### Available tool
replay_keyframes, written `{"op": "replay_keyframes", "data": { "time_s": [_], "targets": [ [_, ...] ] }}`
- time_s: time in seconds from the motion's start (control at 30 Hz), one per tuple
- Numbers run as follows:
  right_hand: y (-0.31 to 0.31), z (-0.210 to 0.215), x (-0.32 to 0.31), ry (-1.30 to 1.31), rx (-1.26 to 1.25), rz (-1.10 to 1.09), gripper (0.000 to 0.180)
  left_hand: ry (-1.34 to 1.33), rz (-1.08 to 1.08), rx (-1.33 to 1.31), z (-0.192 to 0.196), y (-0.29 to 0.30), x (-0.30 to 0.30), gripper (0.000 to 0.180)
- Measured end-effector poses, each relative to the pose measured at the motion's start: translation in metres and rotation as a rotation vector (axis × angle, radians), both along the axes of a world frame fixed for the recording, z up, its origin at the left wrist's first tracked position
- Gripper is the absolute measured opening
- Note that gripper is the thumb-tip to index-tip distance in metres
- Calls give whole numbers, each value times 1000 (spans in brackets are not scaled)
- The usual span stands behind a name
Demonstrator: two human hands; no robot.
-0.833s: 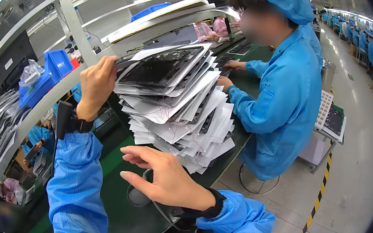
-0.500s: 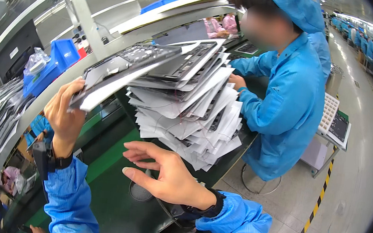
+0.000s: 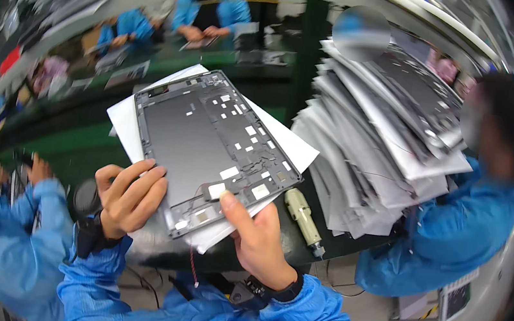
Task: Using a power screwdriver to assemble electronic devices such as tablets or laptops on a factory assembly line.
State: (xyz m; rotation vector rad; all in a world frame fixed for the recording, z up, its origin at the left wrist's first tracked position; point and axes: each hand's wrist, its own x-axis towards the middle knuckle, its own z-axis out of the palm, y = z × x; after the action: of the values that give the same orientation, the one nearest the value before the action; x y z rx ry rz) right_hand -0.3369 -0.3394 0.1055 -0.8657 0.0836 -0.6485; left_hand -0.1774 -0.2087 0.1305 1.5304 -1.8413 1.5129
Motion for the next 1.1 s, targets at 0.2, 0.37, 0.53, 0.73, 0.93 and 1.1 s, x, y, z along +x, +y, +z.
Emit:
{"op": "replay_keyframes", "data": {
  "time_s": [0.2,0.37,0.53,0.73,0.93,1.1],
  "targets": [
    [-28,-40,21,225,68,258,32,217,181,54,-51,17,-22,18],
    [-94,-64,12,244,37,442,32,355,347,42,-64,6,-41,26],
    [-147,-88,35,318,-85,732,42,567,486,232,-74,32,-40,30],
    [-177,-102,82,472,-368,971,49,694,478,394,-115,25,-74,13],
    [-177,-93,117,627,-773,1004,42,878,465,635,-128,4,-106,19],
    [-173,-102,137,674,-1084,871,42,832,449,759,-137,-24,-119,11]
  ]
}}
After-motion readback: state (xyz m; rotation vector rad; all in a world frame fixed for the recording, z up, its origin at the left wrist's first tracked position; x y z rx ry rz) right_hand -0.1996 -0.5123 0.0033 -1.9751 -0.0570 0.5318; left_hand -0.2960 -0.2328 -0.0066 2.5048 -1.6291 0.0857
